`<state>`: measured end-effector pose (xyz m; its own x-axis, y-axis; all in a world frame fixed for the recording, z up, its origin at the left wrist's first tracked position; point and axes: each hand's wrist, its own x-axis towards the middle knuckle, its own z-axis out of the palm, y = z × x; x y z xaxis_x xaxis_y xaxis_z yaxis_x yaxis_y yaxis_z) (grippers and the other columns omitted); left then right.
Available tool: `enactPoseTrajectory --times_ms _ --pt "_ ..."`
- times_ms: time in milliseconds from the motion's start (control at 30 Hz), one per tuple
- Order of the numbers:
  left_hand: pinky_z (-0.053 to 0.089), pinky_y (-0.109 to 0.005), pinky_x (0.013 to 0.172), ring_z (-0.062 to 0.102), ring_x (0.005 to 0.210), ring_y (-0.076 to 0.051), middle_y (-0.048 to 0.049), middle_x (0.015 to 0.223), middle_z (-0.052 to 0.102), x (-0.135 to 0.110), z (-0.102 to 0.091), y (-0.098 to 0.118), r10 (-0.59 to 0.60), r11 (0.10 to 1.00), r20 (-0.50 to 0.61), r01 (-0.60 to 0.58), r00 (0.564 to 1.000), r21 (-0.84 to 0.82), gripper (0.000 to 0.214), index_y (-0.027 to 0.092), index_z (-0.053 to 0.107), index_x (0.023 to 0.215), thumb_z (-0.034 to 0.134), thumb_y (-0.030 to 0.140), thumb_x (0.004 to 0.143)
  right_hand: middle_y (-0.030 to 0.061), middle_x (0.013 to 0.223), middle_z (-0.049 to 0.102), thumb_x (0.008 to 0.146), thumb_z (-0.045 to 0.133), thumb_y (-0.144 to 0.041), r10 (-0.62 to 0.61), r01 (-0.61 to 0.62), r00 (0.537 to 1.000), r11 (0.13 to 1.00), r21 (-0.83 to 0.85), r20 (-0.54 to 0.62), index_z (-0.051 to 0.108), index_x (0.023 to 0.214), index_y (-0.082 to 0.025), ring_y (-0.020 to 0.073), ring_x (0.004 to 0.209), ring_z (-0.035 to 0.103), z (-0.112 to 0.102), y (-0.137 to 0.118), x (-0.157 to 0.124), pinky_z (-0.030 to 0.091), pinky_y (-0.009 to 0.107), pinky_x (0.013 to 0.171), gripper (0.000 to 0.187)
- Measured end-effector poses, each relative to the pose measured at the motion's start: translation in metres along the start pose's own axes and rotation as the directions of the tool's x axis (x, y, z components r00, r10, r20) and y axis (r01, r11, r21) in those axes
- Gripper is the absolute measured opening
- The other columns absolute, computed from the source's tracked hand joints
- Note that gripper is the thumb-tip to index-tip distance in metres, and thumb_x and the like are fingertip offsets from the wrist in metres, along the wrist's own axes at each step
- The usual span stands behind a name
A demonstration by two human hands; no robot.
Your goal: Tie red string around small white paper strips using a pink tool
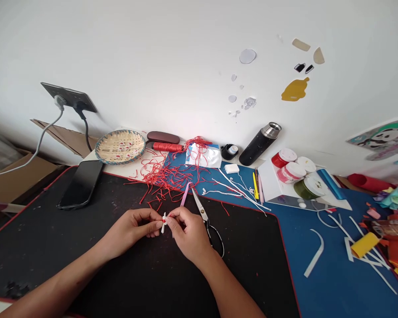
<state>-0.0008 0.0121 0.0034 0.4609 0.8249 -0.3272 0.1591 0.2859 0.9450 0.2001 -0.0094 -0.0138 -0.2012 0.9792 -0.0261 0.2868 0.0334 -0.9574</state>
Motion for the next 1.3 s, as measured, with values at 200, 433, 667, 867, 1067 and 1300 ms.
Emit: enactPoseTrajectory --times_ms 200,433,667,867,1067,1300 --pt "0.049 -0.027 0.066 0.06 0.066 -0.016 -0.0026 0.073 0.07 -0.0005 -0.0012 0.0018 0.002 1.0 0.013 -0.001 1.0 -0.011 0.034 0.016 0.074 0.084 0.065 0.048 0.09 -0.0048 0.057 0.055 0.1 0.056 -0.037 0.026 -0.025 1.0 0.999 0.027 -0.015 0.063 0.088 -0.02 0.0108 0.048 0.051 -0.0004 -0.0002 -0.0013 0.039 0.022 0.05 0.022" --pt "0.048 -0.027 0.064 0.057 0.063 -0.015 -0.0004 0.069 0.066 0.0009 -0.0003 -0.0011 0.049 0.999 -0.016 -0.049 0.999 0.012 0.035 0.017 0.067 0.079 0.062 0.049 0.093 -0.0064 0.052 0.049 0.1 0.056 -0.039 0.018 -0.016 0.999 0.998 0.066 -0.03 0.062 0.086 -0.019 0.0099 0.043 0.046 -0.0006 -0.0004 -0.0035 0.034 0.022 0.045 0.025" --pt "0.048 -0.026 0.062 0.056 0.062 -0.015 0.0 0.067 0.064 0.0026 0.0025 -0.005 0.085 0.995 -0.056 -0.082 0.995 0.048 0.034 0.018 0.065 0.079 0.06 0.049 0.094 -0.0091 0.045 0.042 0.098 0.058 -0.044 0.039 -0.029 0.997 0.988 0.154 -0.066 0.059 0.08 -0.02 0.0084 0.036 0.036 -0.0002 -0.0049 -0.0026 0.028 0.022 0.041 0.03" --pt "0.044 -0.024 0.059 0.052 0.058 -0.015 0.002 0.062 0.059 0.0024 0.0024 -0.0064 0.096 0.994 -0.117 -0.09 0.988 0.061 0.036 0.02 0.063 0.075 0.061 0.051 0.093 -0.012 0.043 0.037 0.093 0.062 -0.055 0.134 -0.107 0.989 0.935 0.339 -0.057 0.052 0.079 -0.022 0.0066 0.032 0.03 0.0027 -0.0031 0.0025 0.02 0.02 0.035 0.038" --pt "0.044 -0.026 0.065 0.054 0.064 -0.016 0.0011 0.065 0.061 0.0036 0.0034 -0.0015 0.117 0.992 -0.081 -0.112 0.99 0.062 0.037 0.019 0.065 0.075 0.06 0.051 0.093 -0.0113 0.043 0.04 0.093 0.064 -0.053 0.136 -0.112 0.99 0.926 0.36 -0.044 0.054 0.08 -0.02 0.0062 0.033 0.033 -0.0007 0.0014 0.0042 0.024 0.019 0.036 0.037" --pt "0.047 -0.028 0.067 0.059 0.067 -0.017 -0.0025 0.072 0.069 0.0031 0.0023 0.0002 0.097 0.983 -0.117 -0.113 0.988 -0.144 0.035 0.017 0.068 0.081 0.067 0.051 0.091 -0.0073 0.051 0.052 0.096 0.06 -0.055 0.146 -0.147 0.989 0.925 0.352 0.03 0.06 0.092 -0.018 0.0074 0.036 0.042 -0.002 -0.0009 0.0036 0.029 0.018 0.037 0.037"
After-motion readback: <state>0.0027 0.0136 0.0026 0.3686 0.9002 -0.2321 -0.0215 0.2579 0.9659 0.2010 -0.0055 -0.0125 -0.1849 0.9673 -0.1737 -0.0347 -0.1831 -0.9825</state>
